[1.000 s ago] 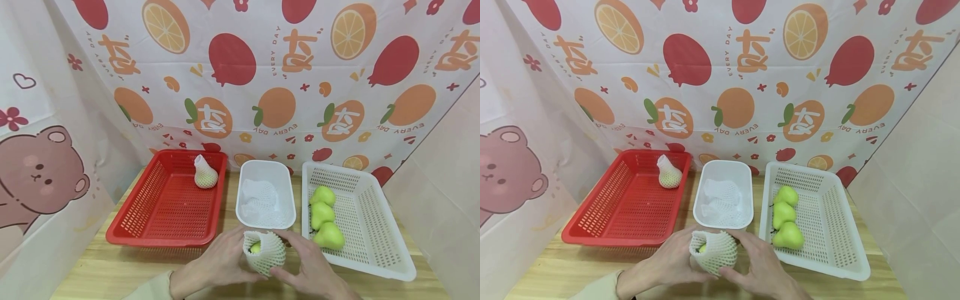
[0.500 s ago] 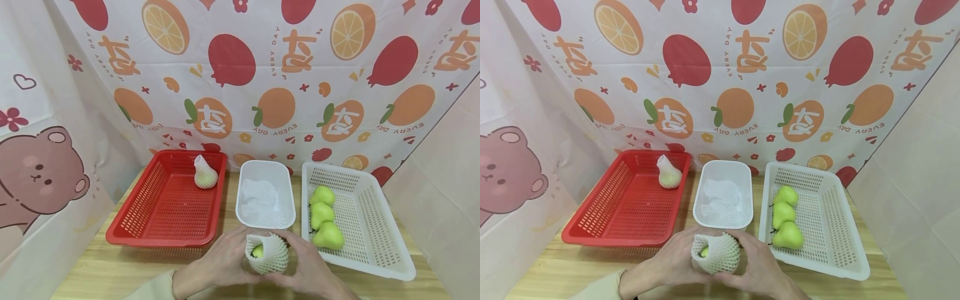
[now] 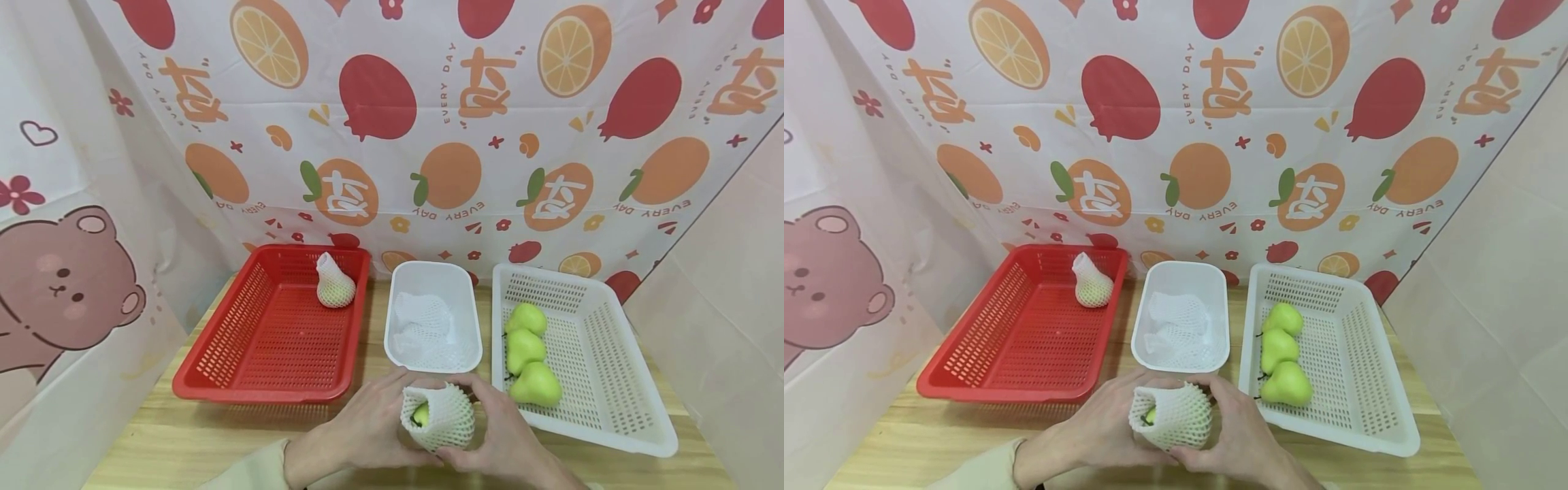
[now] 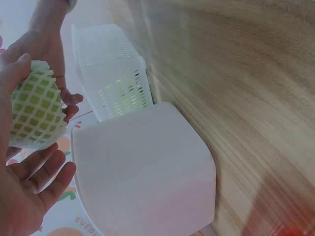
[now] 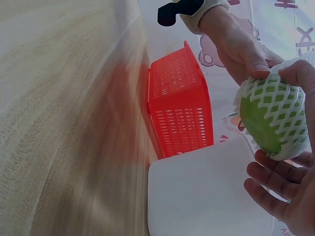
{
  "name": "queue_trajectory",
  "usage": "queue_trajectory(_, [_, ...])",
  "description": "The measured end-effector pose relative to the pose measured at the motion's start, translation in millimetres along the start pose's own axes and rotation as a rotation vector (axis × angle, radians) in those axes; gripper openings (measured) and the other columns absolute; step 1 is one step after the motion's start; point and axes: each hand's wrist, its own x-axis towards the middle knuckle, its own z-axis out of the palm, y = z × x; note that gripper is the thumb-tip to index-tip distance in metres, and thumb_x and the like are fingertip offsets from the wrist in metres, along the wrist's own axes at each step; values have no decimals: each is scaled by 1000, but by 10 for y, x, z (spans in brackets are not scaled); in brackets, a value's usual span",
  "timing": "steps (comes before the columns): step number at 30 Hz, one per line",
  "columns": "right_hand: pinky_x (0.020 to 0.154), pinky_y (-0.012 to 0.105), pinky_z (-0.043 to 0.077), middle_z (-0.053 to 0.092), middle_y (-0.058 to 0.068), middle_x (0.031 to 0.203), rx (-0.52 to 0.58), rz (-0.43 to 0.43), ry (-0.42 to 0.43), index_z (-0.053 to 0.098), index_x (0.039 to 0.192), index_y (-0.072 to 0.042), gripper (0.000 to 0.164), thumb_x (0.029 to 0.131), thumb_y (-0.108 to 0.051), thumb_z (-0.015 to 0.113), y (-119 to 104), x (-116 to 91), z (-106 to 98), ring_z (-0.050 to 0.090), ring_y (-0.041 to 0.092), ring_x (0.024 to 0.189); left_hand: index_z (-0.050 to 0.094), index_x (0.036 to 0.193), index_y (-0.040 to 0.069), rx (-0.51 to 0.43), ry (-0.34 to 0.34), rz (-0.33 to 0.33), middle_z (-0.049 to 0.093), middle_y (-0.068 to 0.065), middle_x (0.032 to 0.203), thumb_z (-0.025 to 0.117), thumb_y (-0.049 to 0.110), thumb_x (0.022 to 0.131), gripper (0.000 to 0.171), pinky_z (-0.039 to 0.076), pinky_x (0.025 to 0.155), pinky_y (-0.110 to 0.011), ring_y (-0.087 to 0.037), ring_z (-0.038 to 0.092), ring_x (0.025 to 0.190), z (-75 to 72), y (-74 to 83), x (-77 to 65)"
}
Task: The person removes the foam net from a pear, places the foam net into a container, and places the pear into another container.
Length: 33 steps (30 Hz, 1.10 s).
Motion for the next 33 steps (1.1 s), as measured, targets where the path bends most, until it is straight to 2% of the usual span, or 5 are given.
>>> queue_trajectory(6, [89,28,60,67,-9,128,6,-5,-8,50,144,-24,82,77,-41,93,-8,-3,4,65,3,107,58,138,17,-10,7,6,68,7,131,96,61,64,94,57,97,-23,-7,65,118,2,8,6])
queue_trajectory(13, [94,30,58,66,-9,134,27,4,-45,46,147,-27,83,79,-43,92,-16,-11,26,66,5,114,58,135,17,-15,10,10,66,7,129,100,53,59,93,58,92,-23,-8,65,114,22,-6,-2])
queue_trajectory(20, [88,28,59,68,-10,125,36,31,-22,48,141,-26,83,74,-40,94,-17,-21,39,65,3,106,57,138,18,-24,-5,9,67,10,131,95,65,63,96,56,95,-21,-5,64,115,15,17,9])
queue_trajectory(26, [82,26,58,67,-12,119,-43,55,17,52,137,-23,84,67,-35,97,-6,-39,-6,63,0,100,54,143,21,-40,-34,-26,66,13,134,95,66,61,103,55,96,-21,-5,63,119,-33,20,7])
queue_trajectory(33, [80,25,56,65,-14,120,-136,86,31,53,137,-25,87,64,-38,98,21,-69,-120,62,-1,100,54,145,21,-32,-18,-48,64,12,135,93,70,61,104,59,90,-26,-7,65,120,-104,-1,-4])
